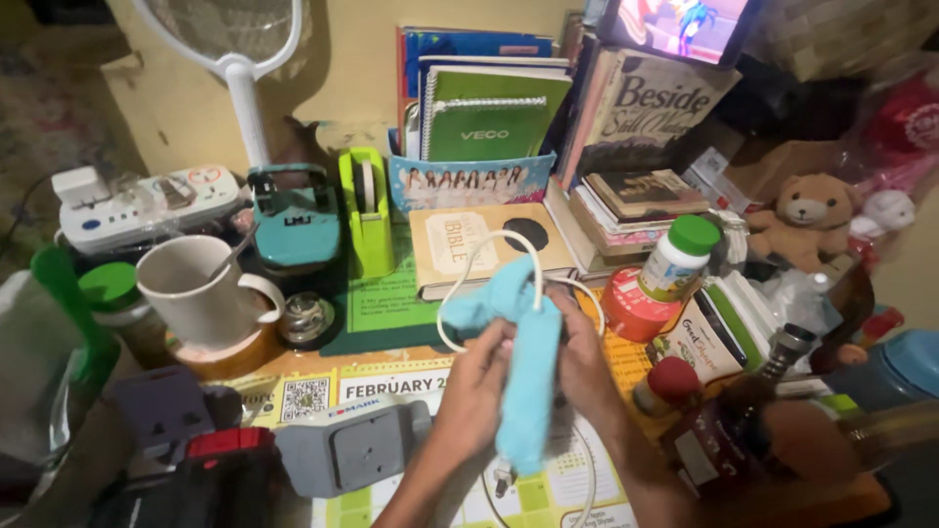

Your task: The person wipes a white handheld electronic device with a blue cloth on a cluttered desk. They rotate the device to clean different sides and then wipe the attached power cord.

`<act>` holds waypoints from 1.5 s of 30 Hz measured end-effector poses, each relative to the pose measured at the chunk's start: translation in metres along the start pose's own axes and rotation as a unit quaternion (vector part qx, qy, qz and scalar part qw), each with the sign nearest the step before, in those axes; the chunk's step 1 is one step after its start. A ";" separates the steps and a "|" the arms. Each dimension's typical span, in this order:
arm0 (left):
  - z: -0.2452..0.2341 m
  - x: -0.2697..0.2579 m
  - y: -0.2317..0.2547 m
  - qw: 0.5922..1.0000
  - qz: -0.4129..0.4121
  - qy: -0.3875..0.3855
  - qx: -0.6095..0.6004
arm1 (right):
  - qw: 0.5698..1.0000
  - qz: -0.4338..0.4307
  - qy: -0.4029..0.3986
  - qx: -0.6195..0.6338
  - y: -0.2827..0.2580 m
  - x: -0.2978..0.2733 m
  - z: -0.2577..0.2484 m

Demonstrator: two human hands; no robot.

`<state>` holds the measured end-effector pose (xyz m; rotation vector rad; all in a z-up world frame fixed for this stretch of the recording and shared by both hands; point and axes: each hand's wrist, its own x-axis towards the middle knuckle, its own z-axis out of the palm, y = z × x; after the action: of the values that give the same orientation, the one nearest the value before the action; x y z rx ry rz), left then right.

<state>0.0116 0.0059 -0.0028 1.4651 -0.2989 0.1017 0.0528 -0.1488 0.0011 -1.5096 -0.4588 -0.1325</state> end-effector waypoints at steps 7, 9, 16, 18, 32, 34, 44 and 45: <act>-0.002 -0.006 0.015 0.960 0.091 -0.006 0.264 | 0.894 -0.285 0.094 -0.334 -0.045 -0.023 0.007; -0.001 -0.004 0.017 0.947 0.027 -0.050 0.316 | 0.982 -0.108 0.151 -0.033 -0.051 -0.015 0.007; -0.009 -0.003 0.014 0.951 0.014 -0.077 0.298 | 0.984 -0.029 0.174 0.027 -0.021 -0.007 -0.001; -0.010 -0.005 0.006 0.959 0.089 -0.031 0.267 | 0.972 0.058 0.161 0.159 0.000 0.010 0.005; 0.008 -0.005 -0.032 0.968 -0.165 0.095 -0.162 | 0.976 -0.028 0.142 -0.165 -0.016 -0.006 0.020; 0.005 0.000 -0.026 0.968 -0.168 0.127 -0.136 | 0.991 0.001 0.103 -0.089 -0.024 -0.011 0.022; 0.007 -0.006 0.006 0.982 -0.124 0.091 0.111 | 0.990 0.093 0.093 -0.048 0.000 -0.002 0.008; 0.009 -0.009 0.008 0.983 -0.133 0.083 0.097 | 0.986 0.120 0.108 -0.047 0.005 -0.003 0.003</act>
<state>0.0003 -0.0014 0.0029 1.6659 0.0451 0.0371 0.0517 -0.1455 -0.0049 -1.6102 -0.0963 -0.1294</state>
